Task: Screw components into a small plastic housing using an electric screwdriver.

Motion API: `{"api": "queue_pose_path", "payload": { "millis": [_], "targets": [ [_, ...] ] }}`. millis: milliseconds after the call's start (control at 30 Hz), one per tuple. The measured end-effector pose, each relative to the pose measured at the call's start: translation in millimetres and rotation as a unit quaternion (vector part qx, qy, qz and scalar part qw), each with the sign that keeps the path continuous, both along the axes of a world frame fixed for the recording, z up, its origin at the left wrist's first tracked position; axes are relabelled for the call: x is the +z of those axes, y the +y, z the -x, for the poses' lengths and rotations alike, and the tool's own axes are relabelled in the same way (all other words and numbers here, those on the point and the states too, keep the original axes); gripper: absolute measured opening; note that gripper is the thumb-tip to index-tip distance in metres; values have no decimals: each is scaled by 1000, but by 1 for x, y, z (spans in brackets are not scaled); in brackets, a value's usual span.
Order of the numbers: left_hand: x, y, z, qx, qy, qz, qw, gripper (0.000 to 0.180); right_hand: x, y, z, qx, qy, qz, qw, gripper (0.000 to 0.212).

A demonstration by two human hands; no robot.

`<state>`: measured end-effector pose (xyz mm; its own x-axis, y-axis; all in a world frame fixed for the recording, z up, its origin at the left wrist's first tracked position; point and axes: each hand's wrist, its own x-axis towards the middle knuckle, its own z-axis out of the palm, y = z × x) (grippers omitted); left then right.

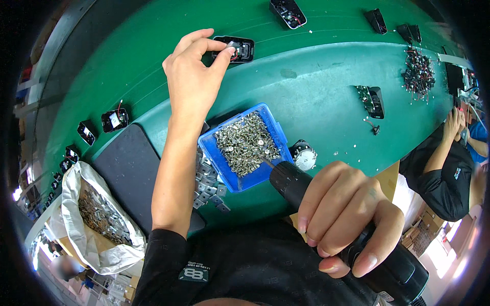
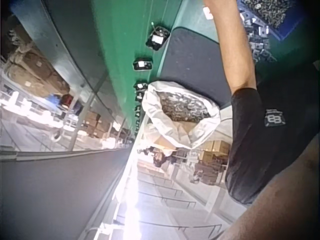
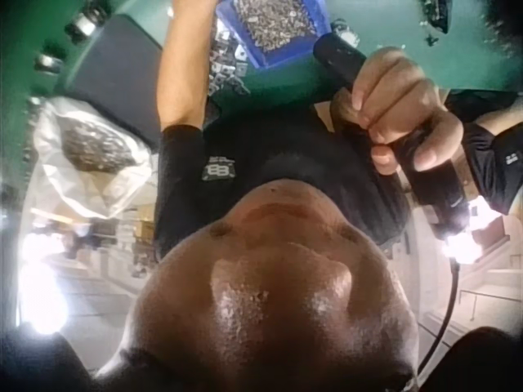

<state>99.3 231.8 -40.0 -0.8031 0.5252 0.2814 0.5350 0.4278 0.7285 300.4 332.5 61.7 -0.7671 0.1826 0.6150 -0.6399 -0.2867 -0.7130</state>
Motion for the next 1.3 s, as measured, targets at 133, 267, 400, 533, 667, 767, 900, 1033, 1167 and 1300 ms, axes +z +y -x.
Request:
{"api": "queue_pose_path", "payload": {
  "millis": [133, 267, 400, 533, 667, 767, 900, 1033, 1167, 1300],
  "targets": [
    [1, -1, 0, 2, -16, -18, 1000, 17, 0, -3, -1, -4, 3, 4, 1000, 47],
    [0, 2, 5, 13, -93, -52, 994, 16, 2, -4, -2, -15, -8, 3, 1000, 46],
    [8, -2, 11, -14, -75, 17, 997, 14, 0, -5, -3, -24, -6, 3, 1000, 47],
    [1, -9, 12, -31, 81, 13, 996, 12, 2, -2, -5, -13, -16, -7, 1000, 49],
    [-5, -14, 7, -13, 77, -44, 996, 11, 1, -2, -5, -10, -18, -8, 1000, 49],
    [-9, -16, -2, 35, 113, -10, 993, 10, -1, -4, -4, -8, -19, -4, 1000, 49],
    [-16, -13, -6, 55, 71, -36, 995, 11, 1, -5, -4, -11, -30, -3, 999, 49],
    [-16, -13, -2, 61, 79, -1, 995, 14, -1, -5, -4, -19, -22, 0, 1000, 48],
    [-13, -16, 0, 53, 101, 12, 993, 14, -3, -4, -1, -10, -15, -2, 1000, 48],
    [-6, -15, 1, 56, 71, 19, 996, 13, 0, -6, -2, -9, -17, -8, 1000, 48]
  ]
}}
